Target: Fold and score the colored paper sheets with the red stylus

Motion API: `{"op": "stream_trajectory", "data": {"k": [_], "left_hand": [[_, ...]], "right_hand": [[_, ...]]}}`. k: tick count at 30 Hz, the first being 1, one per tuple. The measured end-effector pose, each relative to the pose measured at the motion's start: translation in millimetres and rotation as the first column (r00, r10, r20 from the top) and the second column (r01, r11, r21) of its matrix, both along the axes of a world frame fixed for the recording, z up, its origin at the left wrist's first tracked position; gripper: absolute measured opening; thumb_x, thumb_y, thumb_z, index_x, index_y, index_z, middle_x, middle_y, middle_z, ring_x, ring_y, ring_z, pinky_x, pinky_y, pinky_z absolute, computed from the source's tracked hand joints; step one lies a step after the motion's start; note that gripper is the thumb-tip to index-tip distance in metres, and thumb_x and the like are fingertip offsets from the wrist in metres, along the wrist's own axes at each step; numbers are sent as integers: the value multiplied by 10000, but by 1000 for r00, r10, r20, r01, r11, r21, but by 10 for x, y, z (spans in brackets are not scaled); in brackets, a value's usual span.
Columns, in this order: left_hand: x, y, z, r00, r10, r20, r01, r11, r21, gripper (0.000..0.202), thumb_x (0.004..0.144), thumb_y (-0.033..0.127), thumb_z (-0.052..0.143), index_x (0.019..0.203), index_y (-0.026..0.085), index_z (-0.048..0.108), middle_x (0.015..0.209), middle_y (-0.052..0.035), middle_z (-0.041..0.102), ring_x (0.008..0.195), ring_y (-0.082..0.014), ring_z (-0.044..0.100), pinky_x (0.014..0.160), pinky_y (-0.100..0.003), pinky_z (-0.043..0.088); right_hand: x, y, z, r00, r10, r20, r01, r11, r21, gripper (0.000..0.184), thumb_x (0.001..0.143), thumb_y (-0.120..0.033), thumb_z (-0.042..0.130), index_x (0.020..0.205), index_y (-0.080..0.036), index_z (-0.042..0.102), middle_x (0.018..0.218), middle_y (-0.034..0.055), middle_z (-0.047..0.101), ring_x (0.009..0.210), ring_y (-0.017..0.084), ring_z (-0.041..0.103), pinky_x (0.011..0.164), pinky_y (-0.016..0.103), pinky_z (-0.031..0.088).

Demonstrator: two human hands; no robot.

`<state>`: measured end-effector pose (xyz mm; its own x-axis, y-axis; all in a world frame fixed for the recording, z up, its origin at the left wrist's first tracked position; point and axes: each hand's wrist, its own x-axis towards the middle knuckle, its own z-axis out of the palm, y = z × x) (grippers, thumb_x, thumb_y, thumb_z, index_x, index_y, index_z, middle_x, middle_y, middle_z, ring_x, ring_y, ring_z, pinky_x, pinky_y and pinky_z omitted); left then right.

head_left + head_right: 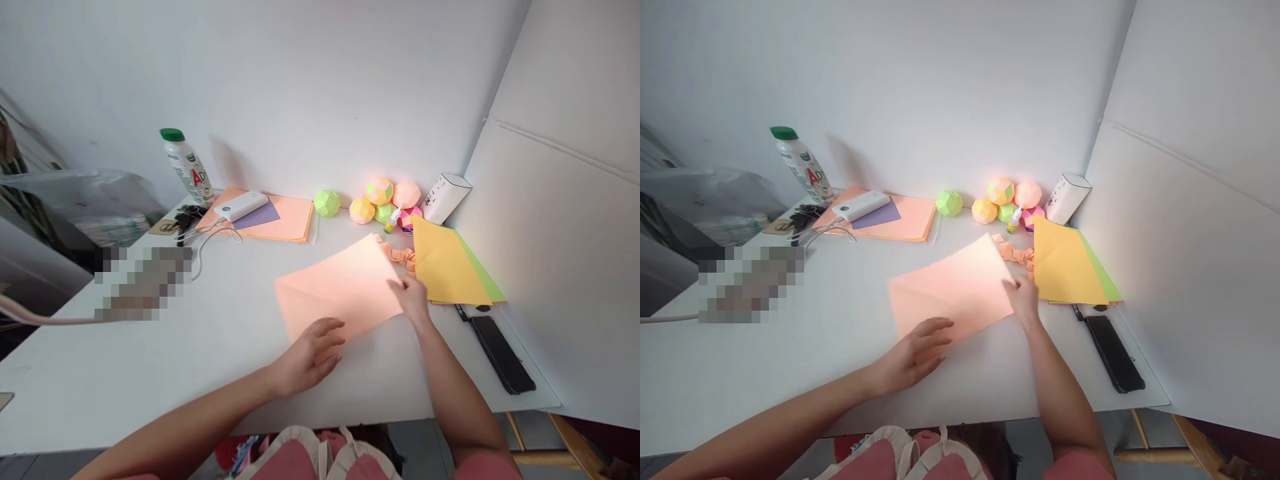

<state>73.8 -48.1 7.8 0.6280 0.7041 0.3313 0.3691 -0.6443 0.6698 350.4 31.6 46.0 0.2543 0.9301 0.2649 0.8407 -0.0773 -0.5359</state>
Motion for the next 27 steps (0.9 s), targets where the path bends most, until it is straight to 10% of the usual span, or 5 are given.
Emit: {"op": "stream_trajectory", "data": {"k": [2, 4, 7, 13, 27], "left_hand": [[0, 16, -3, 989, 93, 112, -107, 987, 122, 314, 919, 152, 480, 1227, 191, 532, 1337, -153, 505, 1267, -227, 484, 1015, -415, 491], [-2, 43, 7, 959, 206, 193, -247, 944, 218, 463, 909, 120, 497, 1355, 211, 414, 1367, -164, 456, 1297, -237, 444, 1027, -447, 471], [-19, 111, 30, 884, 384, 268, -456, 837, 302, 706, 884, 125, 564, 1487, 201, 204, 1417, -208, 377, 1350, -284, 376, 1042, -501, 438], [-138, 275, 81, 776, 575, 261, -604, 555, 573, 985, 798, 180, 679, 1520, 81, 16, 1521, -305, 185, 1432, -435, 172, 1077, -664, 299], [-125, 202, -77, 935, 212, -283, -66, 891, 449, 318, 824, -22, 397, 665, 138, 621, 1124, -144, 687, 1168, -313, 608, 903, -447, 560]], "right_hand": [[44, -109, 208, 997, -78, 24, 69, 964, 256, 234, 892, -353, 481, 705, -214, 487, 741, 24, 594, 800, 190, 602, 689, 317, 492], [12, -266, 385, 978, -39, 203, -133, 632, 764, 131, 839, -244, 619, 755, -215, 523, 817, 42, 658, 890, 216, 653, 770, 360, 528], [-191, -470, 465, 743, 185, 643, -657, 384, 649, 164, 810, -56, 623, 839, -212, 584, 895, 36, 703, 1045, 217, 663, 795, 332, 554], [-500, -474, 225, 472, 365, 803, -869, 348, 352, 182, 800, 11, 624, 797, -171, 607, 832, 37, 709, 1072, 214, 659, 761, 300, 553], [-285, -463, 13, 506, 844, 177, -653, 508, -562, 807, 700, -81, 550, 1469, -147, 315, 1586, 174, 195, 1486, 302, 116, 1165, 522, 271]]}}
